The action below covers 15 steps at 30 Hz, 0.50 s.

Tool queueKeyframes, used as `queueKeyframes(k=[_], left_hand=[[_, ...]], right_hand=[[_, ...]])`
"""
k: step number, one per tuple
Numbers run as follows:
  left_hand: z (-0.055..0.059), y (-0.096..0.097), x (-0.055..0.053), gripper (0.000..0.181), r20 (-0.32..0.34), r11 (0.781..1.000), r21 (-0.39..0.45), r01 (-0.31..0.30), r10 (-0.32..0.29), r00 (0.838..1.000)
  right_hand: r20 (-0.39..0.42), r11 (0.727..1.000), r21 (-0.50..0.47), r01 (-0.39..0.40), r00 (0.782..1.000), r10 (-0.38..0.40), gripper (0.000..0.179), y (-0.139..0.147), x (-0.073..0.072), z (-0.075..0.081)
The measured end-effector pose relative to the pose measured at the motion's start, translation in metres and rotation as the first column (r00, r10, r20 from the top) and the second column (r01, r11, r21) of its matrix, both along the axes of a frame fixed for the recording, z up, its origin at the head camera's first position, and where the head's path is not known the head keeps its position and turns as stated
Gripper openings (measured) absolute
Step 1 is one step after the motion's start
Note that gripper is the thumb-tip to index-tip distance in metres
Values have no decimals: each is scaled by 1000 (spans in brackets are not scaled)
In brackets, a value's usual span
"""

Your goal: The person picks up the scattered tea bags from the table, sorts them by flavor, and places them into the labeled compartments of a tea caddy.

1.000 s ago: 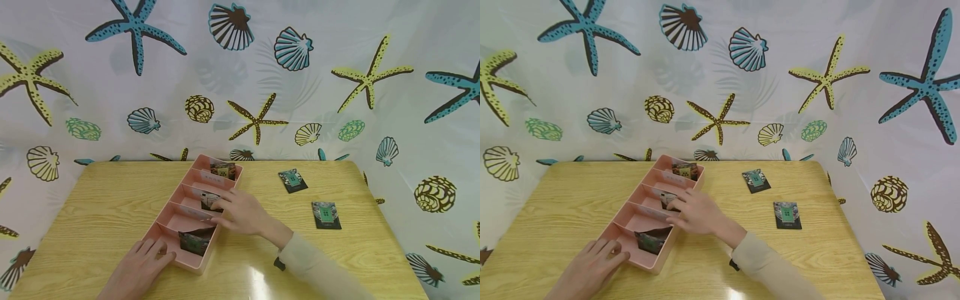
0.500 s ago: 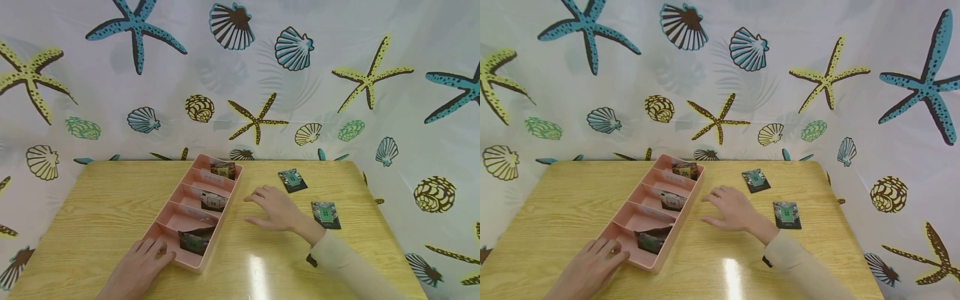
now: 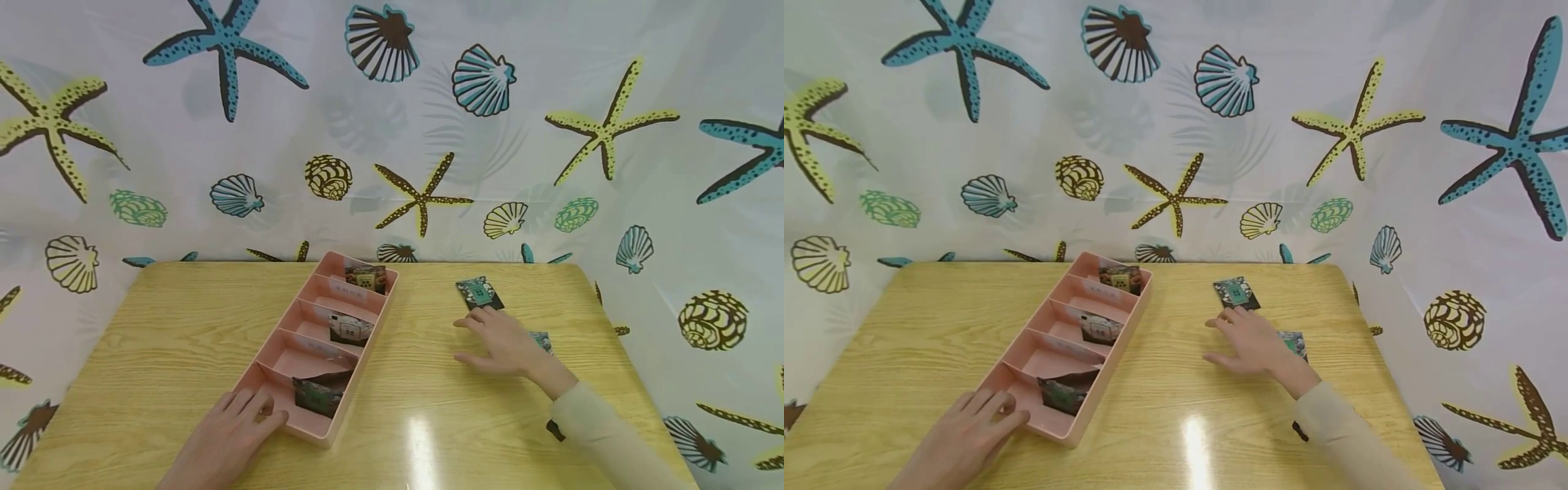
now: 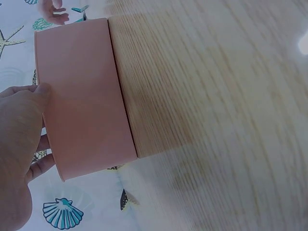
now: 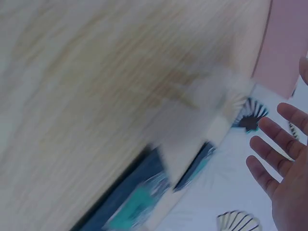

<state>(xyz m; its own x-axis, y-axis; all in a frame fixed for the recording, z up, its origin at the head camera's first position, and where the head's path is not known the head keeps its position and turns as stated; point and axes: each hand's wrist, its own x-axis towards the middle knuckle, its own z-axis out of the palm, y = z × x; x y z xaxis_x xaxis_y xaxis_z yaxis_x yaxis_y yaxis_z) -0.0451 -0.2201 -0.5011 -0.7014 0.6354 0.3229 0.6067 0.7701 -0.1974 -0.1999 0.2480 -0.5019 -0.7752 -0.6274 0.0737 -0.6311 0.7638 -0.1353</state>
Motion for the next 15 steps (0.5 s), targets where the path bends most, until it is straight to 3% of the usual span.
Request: queueKeyframes(k=[3,8,15], left_hand=[[1,0,0,11,3,1000,-2,-4,4,1000],[2,1,1,18,15,1000,-10,-15,15,1000],[0,0,-1,17,-21,999,28,16,-15,1000]], right_hand=[[18,998,22,52,998,-52,60,18,-2,-5],[-17,995,30,92,996,-91,60,46,-6,-14],[-33,989,41,142,989,-141,57,75,-10,-28]])
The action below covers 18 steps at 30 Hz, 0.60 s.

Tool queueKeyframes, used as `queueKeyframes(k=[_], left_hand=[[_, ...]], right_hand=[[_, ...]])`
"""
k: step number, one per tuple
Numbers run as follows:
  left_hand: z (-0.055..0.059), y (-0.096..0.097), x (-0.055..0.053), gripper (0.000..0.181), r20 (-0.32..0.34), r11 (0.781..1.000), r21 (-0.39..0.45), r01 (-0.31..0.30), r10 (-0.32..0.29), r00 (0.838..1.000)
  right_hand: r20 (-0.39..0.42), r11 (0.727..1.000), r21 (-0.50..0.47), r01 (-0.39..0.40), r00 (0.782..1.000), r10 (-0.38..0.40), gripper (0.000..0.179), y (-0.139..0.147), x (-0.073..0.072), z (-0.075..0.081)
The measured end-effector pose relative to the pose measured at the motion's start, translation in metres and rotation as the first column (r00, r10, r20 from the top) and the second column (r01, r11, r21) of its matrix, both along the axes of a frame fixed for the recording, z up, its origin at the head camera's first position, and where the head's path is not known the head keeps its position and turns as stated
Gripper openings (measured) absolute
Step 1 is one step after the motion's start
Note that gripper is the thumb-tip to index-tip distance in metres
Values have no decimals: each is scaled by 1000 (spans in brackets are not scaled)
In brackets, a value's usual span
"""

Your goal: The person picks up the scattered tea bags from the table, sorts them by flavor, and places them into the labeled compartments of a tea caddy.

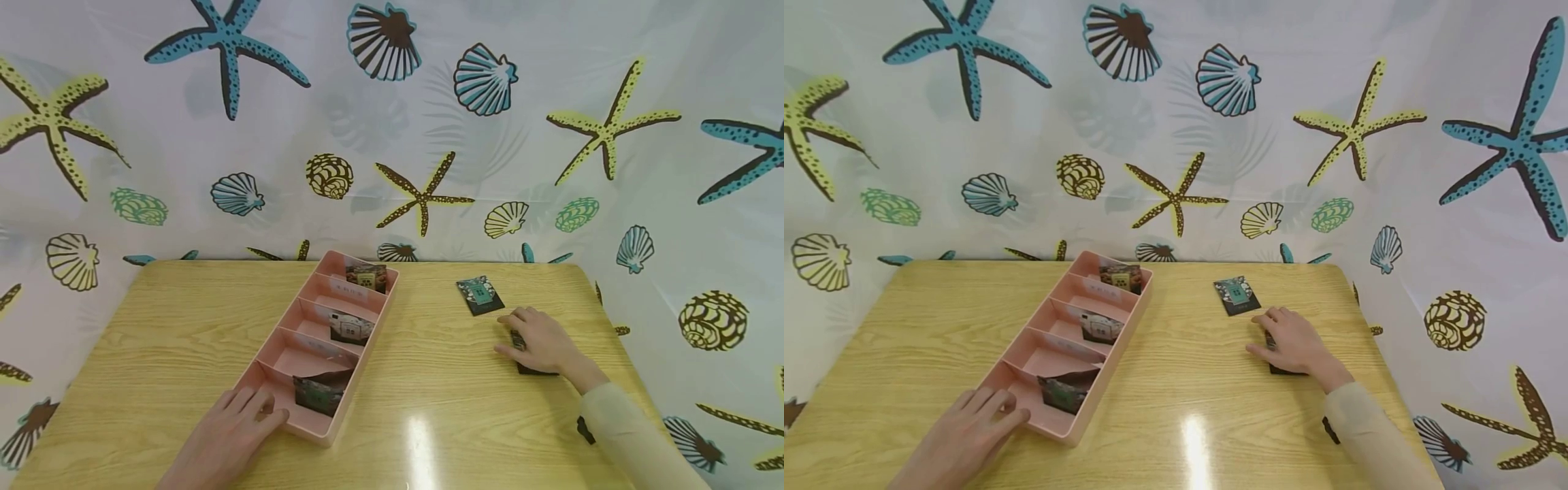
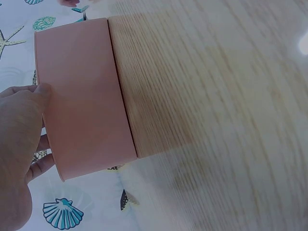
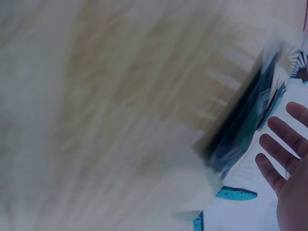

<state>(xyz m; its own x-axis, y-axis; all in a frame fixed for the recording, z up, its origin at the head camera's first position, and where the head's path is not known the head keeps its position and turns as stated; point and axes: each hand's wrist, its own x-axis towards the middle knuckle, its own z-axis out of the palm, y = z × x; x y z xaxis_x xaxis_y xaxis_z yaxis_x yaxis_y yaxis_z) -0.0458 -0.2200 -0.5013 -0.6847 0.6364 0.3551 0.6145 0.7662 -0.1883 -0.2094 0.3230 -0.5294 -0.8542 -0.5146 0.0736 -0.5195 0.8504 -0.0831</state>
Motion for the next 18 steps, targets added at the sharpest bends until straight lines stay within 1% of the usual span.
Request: queueKeyframes(k=[8,14,18], left_hand=[[0,-2,0,17,-12,1000,6,6,-6,1000],[0,-1,0,17,-10,1000,1,5,-5,1000],[0,-1,0,18,-7,1000,-2,4,-4,1000]], right_hand=[[34,996,24,91,995,-92,57,25,0,-9],[24,993,35,109,994,-110,57,39,1,-11],[13,993,41,112,994,-112,50,44,2,-11]])
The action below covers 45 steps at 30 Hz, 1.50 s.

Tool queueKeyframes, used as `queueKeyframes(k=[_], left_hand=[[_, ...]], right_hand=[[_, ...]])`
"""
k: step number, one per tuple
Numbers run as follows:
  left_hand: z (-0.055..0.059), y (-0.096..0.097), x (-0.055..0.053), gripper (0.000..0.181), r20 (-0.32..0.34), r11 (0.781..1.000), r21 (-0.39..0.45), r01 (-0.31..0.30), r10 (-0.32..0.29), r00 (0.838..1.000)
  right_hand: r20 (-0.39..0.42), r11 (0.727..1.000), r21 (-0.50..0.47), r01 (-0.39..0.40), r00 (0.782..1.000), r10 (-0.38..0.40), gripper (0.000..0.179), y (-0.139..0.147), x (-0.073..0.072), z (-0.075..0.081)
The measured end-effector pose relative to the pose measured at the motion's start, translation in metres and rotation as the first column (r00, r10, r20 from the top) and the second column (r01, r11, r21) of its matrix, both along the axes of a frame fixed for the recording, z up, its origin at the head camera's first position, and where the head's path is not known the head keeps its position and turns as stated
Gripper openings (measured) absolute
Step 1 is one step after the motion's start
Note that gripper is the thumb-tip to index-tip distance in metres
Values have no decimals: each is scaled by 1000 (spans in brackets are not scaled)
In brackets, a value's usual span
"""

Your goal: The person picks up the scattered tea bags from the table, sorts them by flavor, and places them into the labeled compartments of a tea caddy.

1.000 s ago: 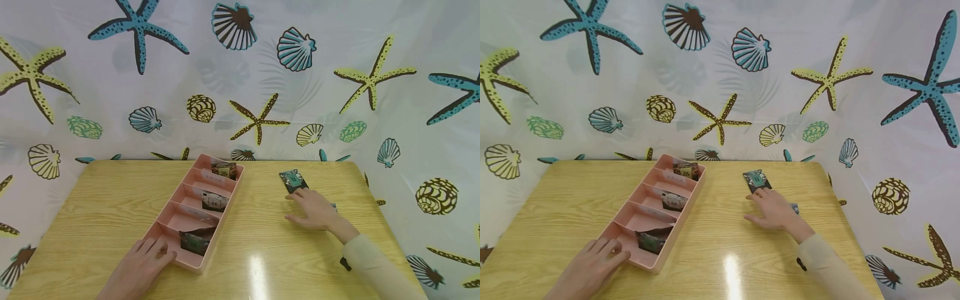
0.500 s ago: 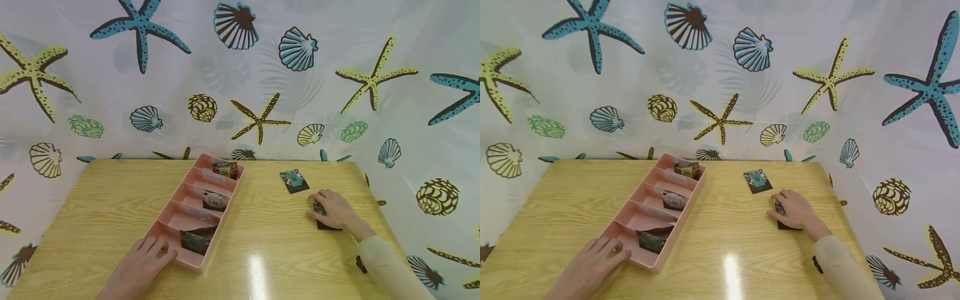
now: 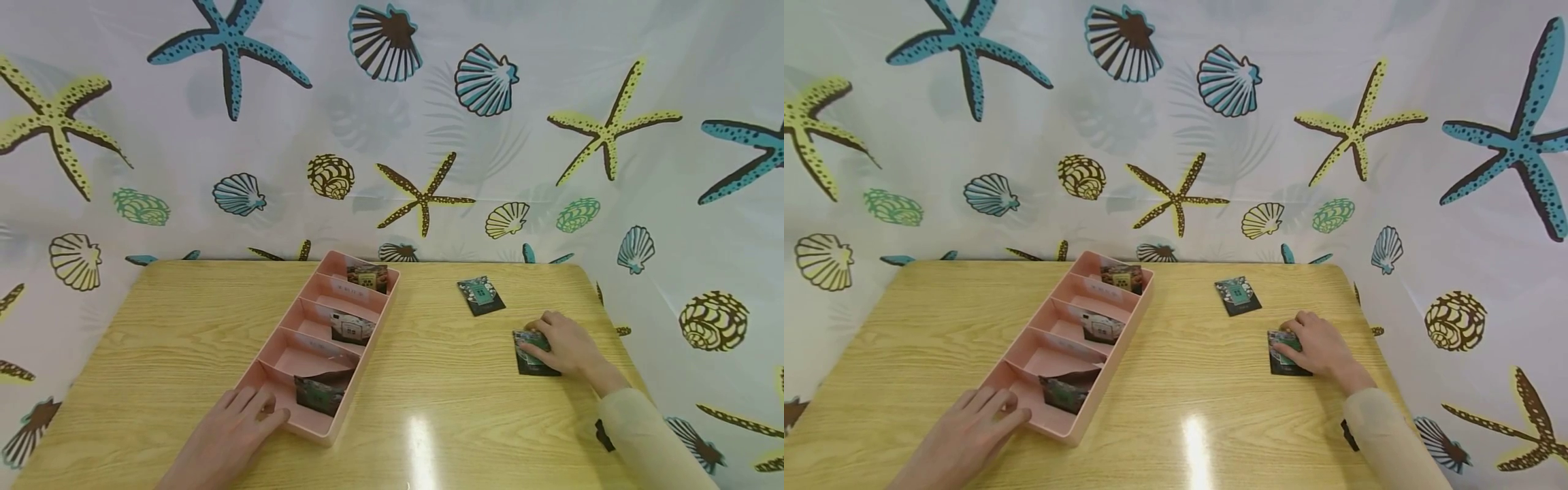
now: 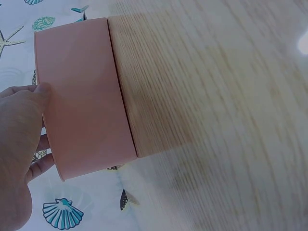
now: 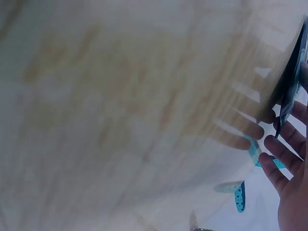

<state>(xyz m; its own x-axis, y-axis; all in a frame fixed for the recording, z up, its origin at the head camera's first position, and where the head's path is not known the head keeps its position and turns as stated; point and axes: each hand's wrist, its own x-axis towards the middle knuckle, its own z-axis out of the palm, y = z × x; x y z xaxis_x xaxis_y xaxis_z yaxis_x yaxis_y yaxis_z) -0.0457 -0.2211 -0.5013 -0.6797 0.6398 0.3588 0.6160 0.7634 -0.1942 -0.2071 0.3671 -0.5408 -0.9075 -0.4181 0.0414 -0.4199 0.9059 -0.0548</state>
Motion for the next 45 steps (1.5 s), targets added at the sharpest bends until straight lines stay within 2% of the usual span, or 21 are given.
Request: queueKeyframes(k=[11,19,25,36,41,45], left_hand=[[3,0,1,19,49,999,-40,-23,24,999],[2,0,0,17,13,1000,2,1,-1,1000],[1,0,-1,15,10,1000,-4,-1,1,1000],[1,0,-1,14,6,1000,-7,-6,6,1000],[0,-1,-1,21,6,1000,0,0,0,1000],[0,0,-2,37,-6,1000,1,4,-4,1000]], right_hand=[[10,998,-68,-8,1000,9,28,-4,2,10],[-22,992,-108,-63,998,61,11,-24,4,27],[-29,982,-166,-85,996,81,9,-43,9,41],[-60,938,-304,-166,986,155,8,-89,17,66],[-56,907,-382,-178,984,170,7,-111,21,72],[-90,881,-422,-215,977,196,7,-126,26,75]])
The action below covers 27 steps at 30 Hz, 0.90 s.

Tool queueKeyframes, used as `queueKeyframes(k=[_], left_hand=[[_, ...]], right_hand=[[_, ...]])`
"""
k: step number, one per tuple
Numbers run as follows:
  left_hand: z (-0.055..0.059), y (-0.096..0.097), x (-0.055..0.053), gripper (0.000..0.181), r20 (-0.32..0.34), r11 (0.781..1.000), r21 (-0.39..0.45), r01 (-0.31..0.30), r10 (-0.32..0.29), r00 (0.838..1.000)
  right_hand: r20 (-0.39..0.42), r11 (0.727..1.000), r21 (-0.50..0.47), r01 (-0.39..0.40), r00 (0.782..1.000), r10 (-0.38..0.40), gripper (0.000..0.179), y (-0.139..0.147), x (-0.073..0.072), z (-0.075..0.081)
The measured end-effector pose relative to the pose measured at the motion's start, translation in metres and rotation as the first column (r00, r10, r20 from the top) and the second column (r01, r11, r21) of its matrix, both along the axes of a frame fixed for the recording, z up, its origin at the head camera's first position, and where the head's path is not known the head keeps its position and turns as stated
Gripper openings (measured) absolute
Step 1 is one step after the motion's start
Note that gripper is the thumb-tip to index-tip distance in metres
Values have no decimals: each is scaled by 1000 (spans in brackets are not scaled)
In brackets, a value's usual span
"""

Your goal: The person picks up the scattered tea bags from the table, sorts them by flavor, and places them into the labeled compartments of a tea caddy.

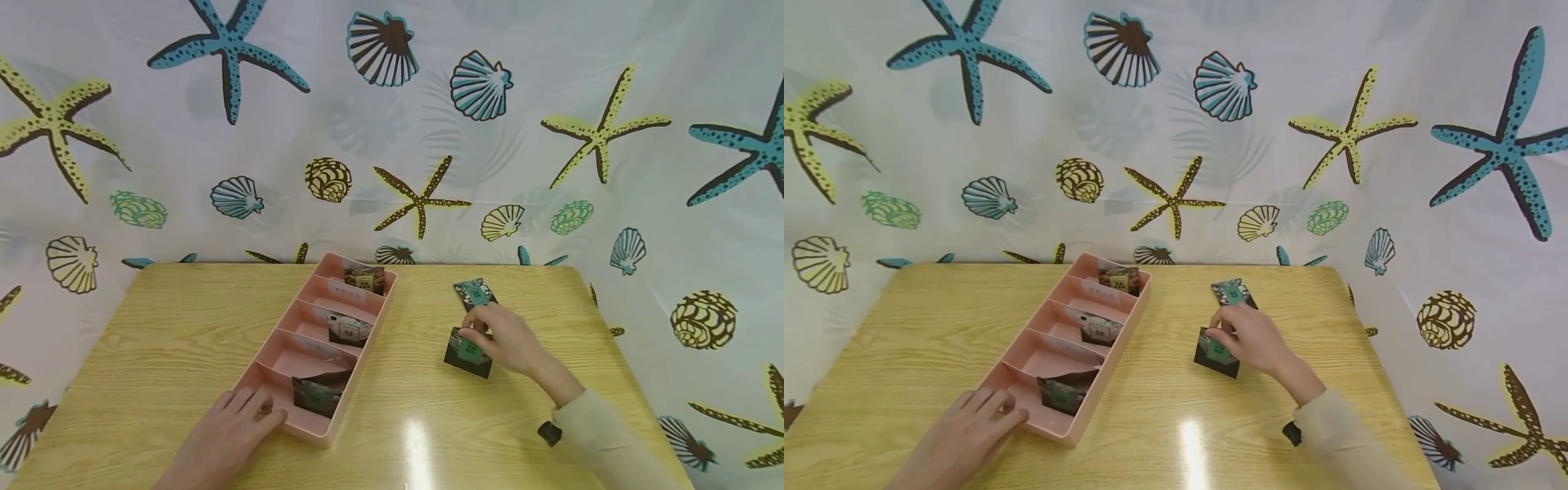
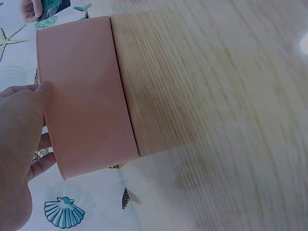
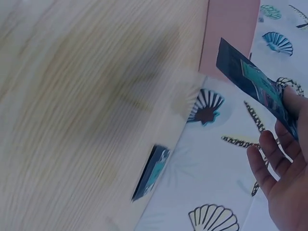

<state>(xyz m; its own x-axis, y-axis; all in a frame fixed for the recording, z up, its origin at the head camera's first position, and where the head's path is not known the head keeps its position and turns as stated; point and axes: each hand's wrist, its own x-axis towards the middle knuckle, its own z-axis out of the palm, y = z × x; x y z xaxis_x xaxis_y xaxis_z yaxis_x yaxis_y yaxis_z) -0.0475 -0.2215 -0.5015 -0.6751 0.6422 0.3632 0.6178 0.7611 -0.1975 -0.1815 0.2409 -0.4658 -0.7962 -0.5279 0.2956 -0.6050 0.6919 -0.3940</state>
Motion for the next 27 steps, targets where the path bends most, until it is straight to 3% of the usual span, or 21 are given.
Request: queueKeyframes(k=[3,6,15,27], left_hand=[[1,0,0,30,1,1000,-7,0,0,1000],[2,1,1,9,10,1000,-17,-4,4,1000],[2,1,2,22,22,1000,-20,-13,14,1000],[1,0,1,15,40,1000,-23,-17,18,999]], right_hand=[[-36,999,-34,-34,999,33,8,-11,3,0],[-65,995,-67,-68,996,64,8,-22,5,1],[-159,971,-157,-180,975,155,11,-62,14,3],[-239,932,-223,-287,942,233,9,-124,31,14]])
